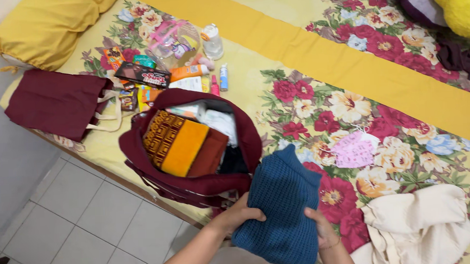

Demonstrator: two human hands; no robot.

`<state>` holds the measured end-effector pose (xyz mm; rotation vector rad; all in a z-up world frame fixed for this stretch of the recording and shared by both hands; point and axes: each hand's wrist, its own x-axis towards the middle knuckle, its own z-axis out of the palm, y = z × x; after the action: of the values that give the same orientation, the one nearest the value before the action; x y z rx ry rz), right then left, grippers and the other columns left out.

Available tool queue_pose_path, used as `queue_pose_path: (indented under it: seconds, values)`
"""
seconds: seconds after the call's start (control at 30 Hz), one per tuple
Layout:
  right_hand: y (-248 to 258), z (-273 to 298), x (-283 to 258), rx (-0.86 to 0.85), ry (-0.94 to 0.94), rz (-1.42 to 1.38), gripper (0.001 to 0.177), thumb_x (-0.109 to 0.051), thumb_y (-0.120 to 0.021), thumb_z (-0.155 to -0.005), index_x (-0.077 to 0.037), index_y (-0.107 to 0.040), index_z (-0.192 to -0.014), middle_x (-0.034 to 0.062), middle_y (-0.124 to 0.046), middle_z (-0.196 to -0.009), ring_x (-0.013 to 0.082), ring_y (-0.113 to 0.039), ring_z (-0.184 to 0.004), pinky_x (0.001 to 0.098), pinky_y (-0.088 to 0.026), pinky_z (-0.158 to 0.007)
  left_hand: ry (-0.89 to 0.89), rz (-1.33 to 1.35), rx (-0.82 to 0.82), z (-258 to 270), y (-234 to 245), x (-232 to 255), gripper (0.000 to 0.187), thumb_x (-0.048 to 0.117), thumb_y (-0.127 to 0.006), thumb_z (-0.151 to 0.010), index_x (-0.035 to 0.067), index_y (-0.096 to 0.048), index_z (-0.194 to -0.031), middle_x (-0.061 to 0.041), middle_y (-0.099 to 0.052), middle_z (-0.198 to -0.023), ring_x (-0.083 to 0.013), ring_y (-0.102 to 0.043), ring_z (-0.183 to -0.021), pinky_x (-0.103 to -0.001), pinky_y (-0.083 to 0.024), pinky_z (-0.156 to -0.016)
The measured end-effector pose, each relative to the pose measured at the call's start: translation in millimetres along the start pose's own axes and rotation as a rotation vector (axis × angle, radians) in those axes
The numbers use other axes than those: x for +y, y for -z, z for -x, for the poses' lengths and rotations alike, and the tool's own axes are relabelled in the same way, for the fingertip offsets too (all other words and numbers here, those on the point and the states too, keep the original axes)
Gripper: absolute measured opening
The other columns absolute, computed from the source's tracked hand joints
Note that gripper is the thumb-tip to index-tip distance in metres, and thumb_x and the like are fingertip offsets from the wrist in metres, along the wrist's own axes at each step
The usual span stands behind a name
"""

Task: The person folds various clothing items on a bed and places them into a maroon duffel bag. They handle a patterned tote bag, a black and white patterned garment, a rust-colored shirt, a blue sweater, and a white sweater, folding each before packing.

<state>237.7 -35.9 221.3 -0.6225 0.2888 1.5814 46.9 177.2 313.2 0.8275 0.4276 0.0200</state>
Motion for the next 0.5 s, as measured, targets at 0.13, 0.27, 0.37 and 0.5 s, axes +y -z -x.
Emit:
queue_pose_path:
  seconds: [0.13,0.27,0.37,0.5]
  values:
    - [-77,-43,-10,0.139,0.275,0.247,0.074,-0.016,-0.075,-0.077,0.005,-0.048,-0.142,0.0249,-0.066,-0.126,0.0396,-0.068,-0.108,0.0539,-0.055,-0.093,-0.028,-0.155,0.137,17,37,58,0.073,0.001,-0.067,-0.075,0.002,-0.046,-0.144,-0.005,-0.064,-0.125,-0.0145,-0.06,-0.114,-0.028,-0.05,-0.1]
    - [-145,-117,-5,0.235,0.406,0.436,0.073,-0.015,-0.078,-0.075,0.001,-0.051,-0.141,0.0169,-0.07,-0.122,0.0299,-0.071,-0.105,0.0424,-0.058,-0.092,-0.128,-0.253,0.349,15,119,97,0.071,0.002,-0.058,-0.072,0.002,-0.048,-0.142,-0.008,-0.066,-0.113,-0.0179,-0.062,-0.101,-0.03,-0.051,-0.091]
    - [-176,-188,7,0.158,0.435,0.49,0.069,-0.013,-0.081,-0.076,0.004,-0.052,-0.137,0.016,-0.069,-0.119,0.0271,-0.07,-0.103,0.0398,-0.058,-0.09,-0.074,-0.428,0.417,0,200,100,0.06,0.005,-0.052,-0.078,-0.007,-0.052,-0.136,-0.017,-0.064,-0.106,-0.0247,-0.06,-0.093,-0.037,-0.051,-0.086]
    - [-170,-221,13,0.156,0.432,0.584,0.059,-0.012,-0.08,-0.081,0.007,-0.057,-0.132,0.0178,-0.069,-0.12,0.028,-0.069,-0.105,0.0393,-0.057,-0.092,0.014,-0.848,0.515,-35,224,87,0.064,0.012,-0.055,-0.081,-0.005,-0.05,-0.142,-0.022,-0.061,-0.124,-0.0328,-0.059,-0.111,-0.043,-0.048,-0.098]
